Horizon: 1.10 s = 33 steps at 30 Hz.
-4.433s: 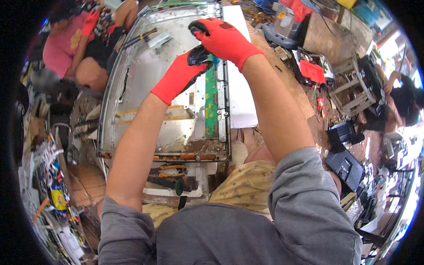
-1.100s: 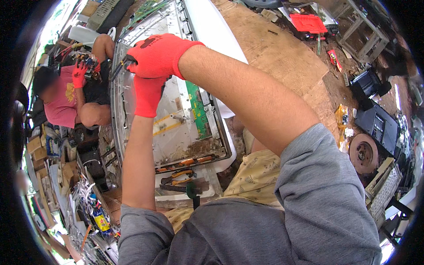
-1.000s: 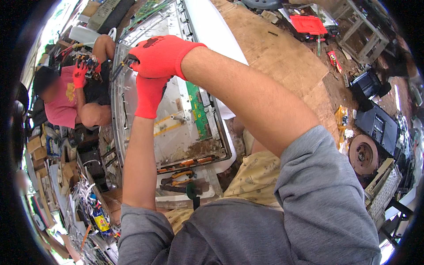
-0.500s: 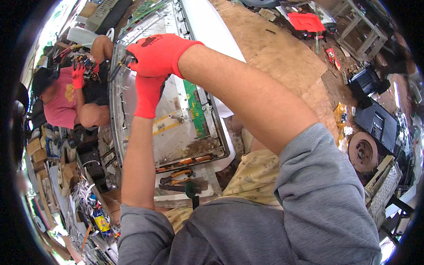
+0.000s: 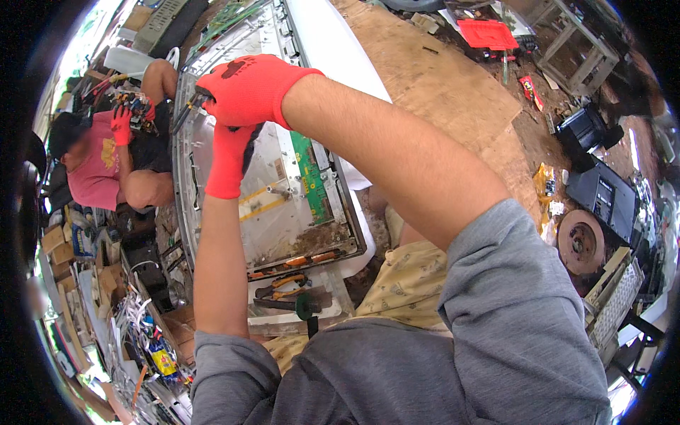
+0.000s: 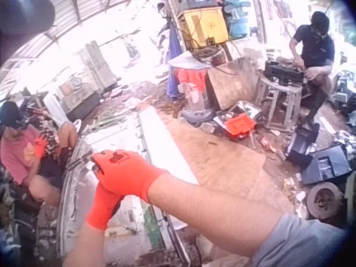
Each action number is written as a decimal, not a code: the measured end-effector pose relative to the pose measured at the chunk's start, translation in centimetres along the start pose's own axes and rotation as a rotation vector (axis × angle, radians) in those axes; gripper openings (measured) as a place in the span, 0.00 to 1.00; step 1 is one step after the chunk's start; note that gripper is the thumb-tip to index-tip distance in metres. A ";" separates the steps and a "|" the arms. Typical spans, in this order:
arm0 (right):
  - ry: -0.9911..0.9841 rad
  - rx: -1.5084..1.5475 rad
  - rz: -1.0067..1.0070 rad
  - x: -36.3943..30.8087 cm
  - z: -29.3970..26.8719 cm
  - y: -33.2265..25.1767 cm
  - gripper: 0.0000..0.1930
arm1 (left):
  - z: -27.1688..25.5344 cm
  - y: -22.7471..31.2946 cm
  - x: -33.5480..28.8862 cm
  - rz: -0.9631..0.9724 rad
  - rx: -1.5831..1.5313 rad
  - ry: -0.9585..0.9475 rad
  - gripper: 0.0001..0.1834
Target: The person uses pliers to cut and remove metal strips from a circuit board, then uses a screwdriver to unscrew and remove the board from a metal casing. The person also handles a small black component and places it on the casing.
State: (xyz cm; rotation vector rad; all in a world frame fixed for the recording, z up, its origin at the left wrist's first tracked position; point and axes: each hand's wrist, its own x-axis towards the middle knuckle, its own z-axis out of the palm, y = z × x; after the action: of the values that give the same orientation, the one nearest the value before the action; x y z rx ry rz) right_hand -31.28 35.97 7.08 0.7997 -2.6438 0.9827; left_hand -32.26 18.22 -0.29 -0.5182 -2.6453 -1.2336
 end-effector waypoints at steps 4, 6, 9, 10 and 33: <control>0.053 -0.024 -0.002 -0.3 0.1 0.3 0.21 | 0.2 1.1 0.3 0.030 0.079 0.001 0.22; 0.049 -0.012 -0.018 0.0 0.2 -0.5 0.21 | 0.4 0.5 0.2 0.253 0.206 0.144 0.22; -0.018 0.053 -0.008 0.2 -0.1 -1.1 0.21 | 0.2 -0.7 0.7 0.291 0.247 0.088 0.21; -0.028 0.059 0.004 0.2 -0.2 -1.0 0.21 | 0.2 -0.7 0.6 0.201 0.193 0.035 0.21; -0.017 -0.012 0.004 0.2 0.0 -0.7 0.22 | 0.7 -0.7 -0.1 0.035 -0.004 -0.051 0.15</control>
State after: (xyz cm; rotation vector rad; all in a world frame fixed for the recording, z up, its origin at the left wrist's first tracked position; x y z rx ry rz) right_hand -31.06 35.46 7.52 0.8044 -2.6639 0.9642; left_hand -32.42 18.29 -1.30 -0.6022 -2.6638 -1.2325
